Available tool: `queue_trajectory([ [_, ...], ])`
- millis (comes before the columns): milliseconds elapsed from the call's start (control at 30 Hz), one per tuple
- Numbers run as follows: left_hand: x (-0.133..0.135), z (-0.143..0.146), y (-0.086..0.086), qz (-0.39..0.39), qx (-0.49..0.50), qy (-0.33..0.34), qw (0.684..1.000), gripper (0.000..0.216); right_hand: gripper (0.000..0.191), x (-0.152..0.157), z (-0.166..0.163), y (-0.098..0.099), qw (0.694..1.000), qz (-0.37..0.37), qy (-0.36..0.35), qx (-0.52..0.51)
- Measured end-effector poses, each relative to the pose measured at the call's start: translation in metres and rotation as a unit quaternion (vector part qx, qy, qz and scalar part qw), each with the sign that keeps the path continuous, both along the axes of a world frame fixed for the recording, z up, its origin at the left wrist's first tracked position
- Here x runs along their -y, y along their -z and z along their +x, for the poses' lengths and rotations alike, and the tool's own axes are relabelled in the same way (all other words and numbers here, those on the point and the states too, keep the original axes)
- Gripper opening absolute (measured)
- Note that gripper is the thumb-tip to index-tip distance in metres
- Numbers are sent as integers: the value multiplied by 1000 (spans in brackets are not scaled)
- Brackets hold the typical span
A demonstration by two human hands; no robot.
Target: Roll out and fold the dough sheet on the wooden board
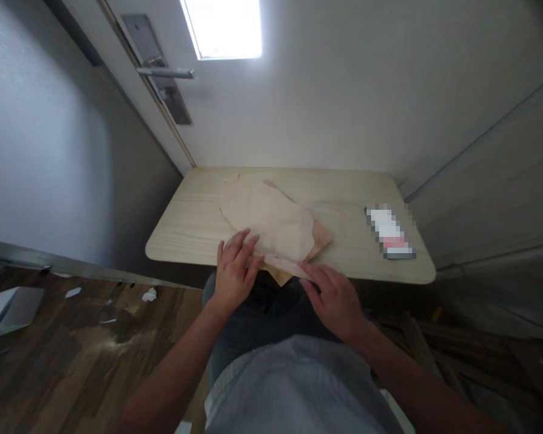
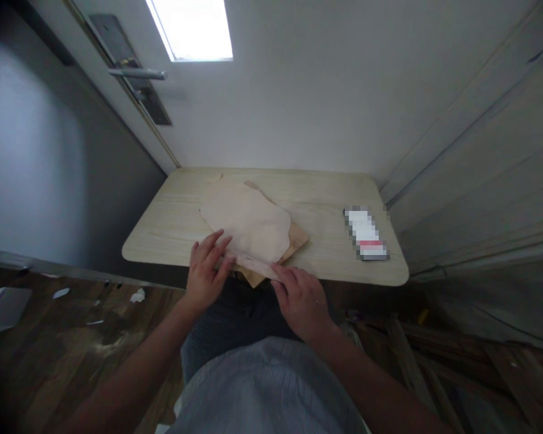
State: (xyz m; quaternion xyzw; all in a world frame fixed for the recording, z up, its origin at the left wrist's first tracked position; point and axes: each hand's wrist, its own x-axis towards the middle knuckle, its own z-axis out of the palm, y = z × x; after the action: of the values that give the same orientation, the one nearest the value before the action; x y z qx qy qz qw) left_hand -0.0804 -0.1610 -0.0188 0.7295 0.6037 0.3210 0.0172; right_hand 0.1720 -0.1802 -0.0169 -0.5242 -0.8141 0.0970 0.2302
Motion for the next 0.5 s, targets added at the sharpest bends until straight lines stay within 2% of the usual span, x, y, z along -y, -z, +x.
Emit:
queue_trajectory([
  [100, 2, -6, -8, 20, 18, 25, 999, 58, 37, -9, 13, 0, 998, -38, 43, -37],
  [200, 6, 0, -11, -44, -48, 128, 990, 62, 40, -18, 23, -1, 990, -57, 108, -67],
  [267, 8, 13, -8, -83, -98, 173, 976, 63, 40, -23, 26, -3, 986, -72, 132, -70],
  [500, 15, 52, 19, -85, -107, 163, 977, 63, 40, -32, 31, -10, 980, -126, 146, -40],
])
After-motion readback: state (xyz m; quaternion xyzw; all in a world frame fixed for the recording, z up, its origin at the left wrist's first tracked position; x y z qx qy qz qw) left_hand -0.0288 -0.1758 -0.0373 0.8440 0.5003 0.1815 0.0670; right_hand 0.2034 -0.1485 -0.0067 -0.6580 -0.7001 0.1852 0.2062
